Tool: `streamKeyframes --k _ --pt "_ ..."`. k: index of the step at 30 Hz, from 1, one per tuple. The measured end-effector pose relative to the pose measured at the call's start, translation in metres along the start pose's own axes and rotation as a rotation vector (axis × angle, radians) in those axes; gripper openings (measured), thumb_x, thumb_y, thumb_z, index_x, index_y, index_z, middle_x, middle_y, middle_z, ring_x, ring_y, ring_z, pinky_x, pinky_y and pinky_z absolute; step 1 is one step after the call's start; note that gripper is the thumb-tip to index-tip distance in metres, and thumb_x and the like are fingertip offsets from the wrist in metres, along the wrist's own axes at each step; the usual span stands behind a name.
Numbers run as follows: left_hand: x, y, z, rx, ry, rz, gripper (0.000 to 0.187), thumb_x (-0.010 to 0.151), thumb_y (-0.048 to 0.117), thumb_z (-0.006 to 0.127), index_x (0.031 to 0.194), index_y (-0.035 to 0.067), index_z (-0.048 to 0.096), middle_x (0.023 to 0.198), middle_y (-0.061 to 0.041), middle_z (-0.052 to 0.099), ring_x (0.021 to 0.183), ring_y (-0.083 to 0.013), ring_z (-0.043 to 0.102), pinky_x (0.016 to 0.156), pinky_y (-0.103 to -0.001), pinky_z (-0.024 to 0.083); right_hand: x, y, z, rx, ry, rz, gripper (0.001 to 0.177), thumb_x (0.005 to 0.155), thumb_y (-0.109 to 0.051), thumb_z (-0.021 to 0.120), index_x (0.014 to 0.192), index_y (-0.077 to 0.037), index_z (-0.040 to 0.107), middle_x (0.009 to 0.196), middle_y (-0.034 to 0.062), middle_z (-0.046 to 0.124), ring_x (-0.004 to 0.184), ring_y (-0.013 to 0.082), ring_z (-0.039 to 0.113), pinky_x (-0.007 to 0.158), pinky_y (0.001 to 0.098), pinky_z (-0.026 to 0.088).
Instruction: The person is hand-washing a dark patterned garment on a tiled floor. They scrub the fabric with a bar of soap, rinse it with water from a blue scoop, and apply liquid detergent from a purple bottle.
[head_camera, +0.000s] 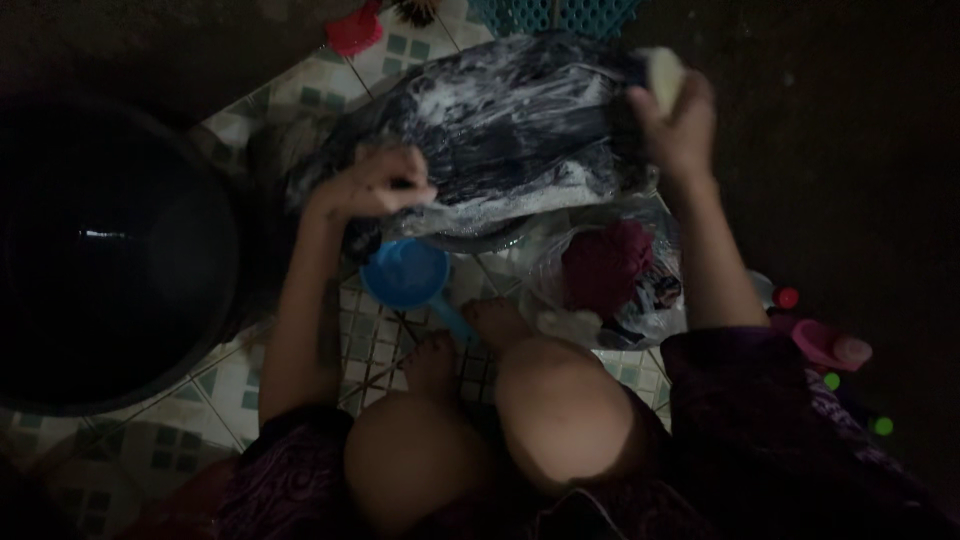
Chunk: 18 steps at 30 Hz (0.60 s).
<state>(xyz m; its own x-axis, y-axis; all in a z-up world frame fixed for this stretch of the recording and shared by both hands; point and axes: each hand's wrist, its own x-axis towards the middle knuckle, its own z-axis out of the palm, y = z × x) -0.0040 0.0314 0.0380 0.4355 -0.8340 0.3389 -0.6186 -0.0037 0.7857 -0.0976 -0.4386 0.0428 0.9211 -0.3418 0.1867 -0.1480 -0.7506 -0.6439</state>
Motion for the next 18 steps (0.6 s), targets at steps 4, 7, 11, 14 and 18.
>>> streamKeyframes --k 4,7,11,14,18 --pt "0.048 -0.041 0.002 0.591 0.578 -0.197 0.025 0.098 0.024 0.061 0.107 0.001 0.064 0.095 -0.011 0.062 0.087 -0.0241 0.064 0.078 -0.035 0.054 0.072 -0.010 0.048 -0.178 -0.083 -0.188 0.081 0.091 -0.035 0.092 0.148 -0.007 0.042 0.141 0.0286 0.056 0.127 0.0414 0.059 0.102 0.0535 0.054" --pt "0.065 -0.089 -0.007 1.115 0.721 -0.221 0.037 0.096 0.041 0.058 0.106 0.006 0.068 0.098 -0.011 0.068 0.089 -0.0232 0.069 0.081 -0.033 0.058 0.111 -0.013 0.056 -0.349 -0.190 -0.394 0.092 0.082 -0.030 0.100 0.149 -0.007 0.041 0.136 0.0317 0.055 0.122 0.0499 0.053 0.102 0.0631 0.044" --pt "0.071 -0.105 0.007 0.383 0.639 -0.566 0.016 0.106 0.011 0.055 0.116 0.004 0.066 0.096 -0.012 0.071 0.081 -0.0225 0.068 0.071 -0.034 0.058 0.125 -0.016 0.055 -0.144 -0.343 -0.116 0.097 0.074 -0.010 0.082 0.159 -0.015 0.036 0.143 0.0223 0.056 0.130 0.0433 0.053 0.105 0.0575 0.047" --pt "0.070 -0.076 0.009 0.497 0.703 -0.367 0.011 0.107 0.002 0.053 0.115 -0.002 0.060 0.097 -0.015 0.064 0.084 -0.0260 0.064 0.073 -0.037 0.054 0.114 -0.002 0.041 -0.165 -0.188 -0.182 0.078 0.082 -0.004 0.075 0.152 -0.011 0.041 0.143 0.0207 0.056 0.133 0.0386 0.056 0.106 0.0531 0.053" --pt "0.039 -0.021 0.036 0.349 0.635 -0.147 0.020 0.104 -0.007 0.047 0.116 -0.001 0.062 0.107 -0.017 0.063 0.088 -0.0264 0.059 0.078 -0.036 0.053 0.050 0.000 -0.008 -0.139 0.181 -0.658 0.062 0.089 0.003 0.083 0.140 -0.005 0.047 0.133 0.0196 0.053 0.130 0.0363 0.056 0.102 0.0488 0.053"
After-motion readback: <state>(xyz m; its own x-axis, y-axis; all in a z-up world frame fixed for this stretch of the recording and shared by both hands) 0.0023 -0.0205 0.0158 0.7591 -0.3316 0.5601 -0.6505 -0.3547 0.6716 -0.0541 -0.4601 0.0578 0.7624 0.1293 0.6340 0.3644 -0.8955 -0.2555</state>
